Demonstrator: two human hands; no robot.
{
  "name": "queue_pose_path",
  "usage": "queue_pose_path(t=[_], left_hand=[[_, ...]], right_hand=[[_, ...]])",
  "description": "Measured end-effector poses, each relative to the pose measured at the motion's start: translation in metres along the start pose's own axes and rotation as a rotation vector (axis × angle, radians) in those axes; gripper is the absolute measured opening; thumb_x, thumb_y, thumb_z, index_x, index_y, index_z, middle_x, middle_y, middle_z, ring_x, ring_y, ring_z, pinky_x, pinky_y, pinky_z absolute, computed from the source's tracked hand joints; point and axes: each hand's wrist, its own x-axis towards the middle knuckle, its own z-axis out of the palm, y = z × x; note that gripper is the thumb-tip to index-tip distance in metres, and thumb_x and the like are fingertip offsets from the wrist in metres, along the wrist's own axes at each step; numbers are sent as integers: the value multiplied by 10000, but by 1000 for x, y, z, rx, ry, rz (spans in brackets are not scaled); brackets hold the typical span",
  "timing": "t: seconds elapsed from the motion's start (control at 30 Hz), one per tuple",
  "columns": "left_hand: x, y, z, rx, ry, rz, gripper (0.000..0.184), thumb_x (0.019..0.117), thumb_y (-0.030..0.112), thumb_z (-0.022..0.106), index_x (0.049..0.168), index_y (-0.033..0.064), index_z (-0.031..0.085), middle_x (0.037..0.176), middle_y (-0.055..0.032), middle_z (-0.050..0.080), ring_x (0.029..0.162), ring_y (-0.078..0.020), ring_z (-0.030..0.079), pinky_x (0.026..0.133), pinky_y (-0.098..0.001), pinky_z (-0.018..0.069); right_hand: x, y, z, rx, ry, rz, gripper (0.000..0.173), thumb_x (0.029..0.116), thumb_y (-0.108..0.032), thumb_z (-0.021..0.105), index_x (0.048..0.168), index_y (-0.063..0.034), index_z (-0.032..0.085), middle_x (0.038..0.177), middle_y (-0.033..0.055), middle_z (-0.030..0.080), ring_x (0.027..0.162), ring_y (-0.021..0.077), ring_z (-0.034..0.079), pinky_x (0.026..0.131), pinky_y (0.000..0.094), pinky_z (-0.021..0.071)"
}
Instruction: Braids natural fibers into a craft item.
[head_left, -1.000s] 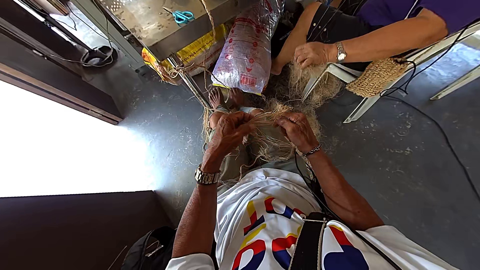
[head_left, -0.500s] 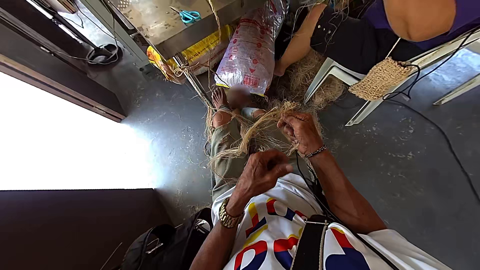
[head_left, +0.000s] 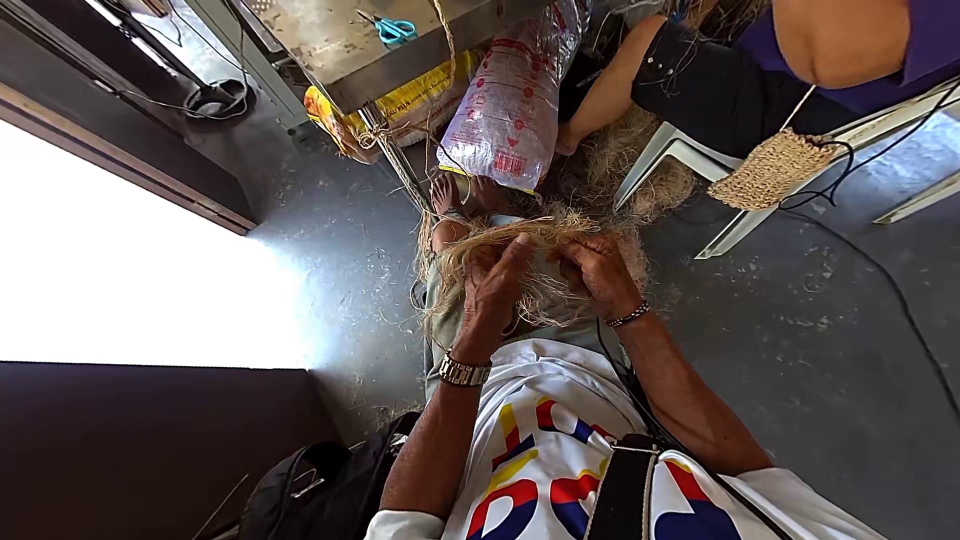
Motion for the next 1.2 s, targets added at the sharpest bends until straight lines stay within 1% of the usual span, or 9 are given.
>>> queue_pose_path(t=[0.27, 0.37, 0.43, 0.53, 0.63, 0.8, 0.9, 1.03, 1.2], left_hand=[[12, 12, -6, 68, -106, 152, 176, 986, 64, 630, 1148, 87, 696, 962, -8, 724, 786, -83, 674, 725, -243, 579], [16, 14, -12, 172, -148, 220, 197, 974, 55, 615, 1153, 97, 685, 947, 15, 711, 768, -55, 654, 702, -220, 561], [16, 16, -18, 291, -161, 236, 231, 978, 56, 615, 1201, 85, 668, 983, 4, 704, 789, -51, 653, 719, -227, 565], [12, 23, -24, 425, -196, 222, 270, 982, 66, 618, 1245, 96, 670, 1020, -31, 712, 762, -78, 640, 659, -242, 546], [13, 27, -22, 499, -254, 220, 299, 982, 62, 622, 1274, 113, 664, 1063, -33, 720, 749, -85, 642, 633, -241, 539], [10, 34, -8, 653, -357, 249, 350, 961, 22, 634, 1299, 109, 661, 1132, -55, 717, 833, -115, 677, 712, -288, 574], [9, 35, -4, 756, -378, 258, 354, 948, 22, 631, 1291, 105, 670, 1221, -55, 708, 964, -138, 698, 820, -343, 583], [10, 31, -6, 846, -371, 224, 298, 970, 89, 656, 1265, 120, 683, 1136, -58, 725, 919, -154, 698, 800, -377, 581], [12, 25, -9, 953, -315, 72, 145, 1001, 210, 627, 986, 81, 693, 810, -98, 648, 672, -219, 606, 602, -438, 497]], right_hand=[[-1, 1, -1, -7, -109, -42, 332, 1087, -181, 471, 898, -33, 700, 571, -41, 522, 447, 10, 434, 430, 155, 383], [4, 4, -17, -50, -233, -175, 211, 999, -195, 609, 1137, -60, 693, 739, -16, 631, 587, 52, 564, 560, 216, 510], [9, 2, -34, -139, -248, -209, 493, 958, -293, 666, 1401, -94, 584, 936, 28, 673, 734, 101, 616, 653, 278, 549], [13, -5, -55, -216, -126, -262, 702, 959, -488, 620, 1527, -113, 448, 1188, 52, 678, 948, 142, 664, 759, 311, 571], [8, -14, -57, -238, -58, -358, 718, 961, -543, 606, 1486, -66, 495, 1206, 62, 694, 1031, 159, 676, 821, 324, 582], [1, -11, -26, -330, -79, -525, 330, 956, -119, 683, 1245, 40, 665, 1106, 112, 718, 941, 117, 702, 863, 293, 601], [2, -1, -12, -304, -23, -594, 198, 942, -46, 685, 1116, 43, 715, 1036, 90, 738, 910, 80, 708, 861, 263, 602], [2, 2, -10, -257, 28, -524, 99, 948, -7, 657, 1017, 18, 724, 919, 36, 717, 764, 39, 658, 717, 213, 579], [4, 4, -15, -73, -7, -333, 73, 993, -43, 616, 963, -37, 683, 790, 13, 659, 668, 61, 614, 616, 214, 539]])
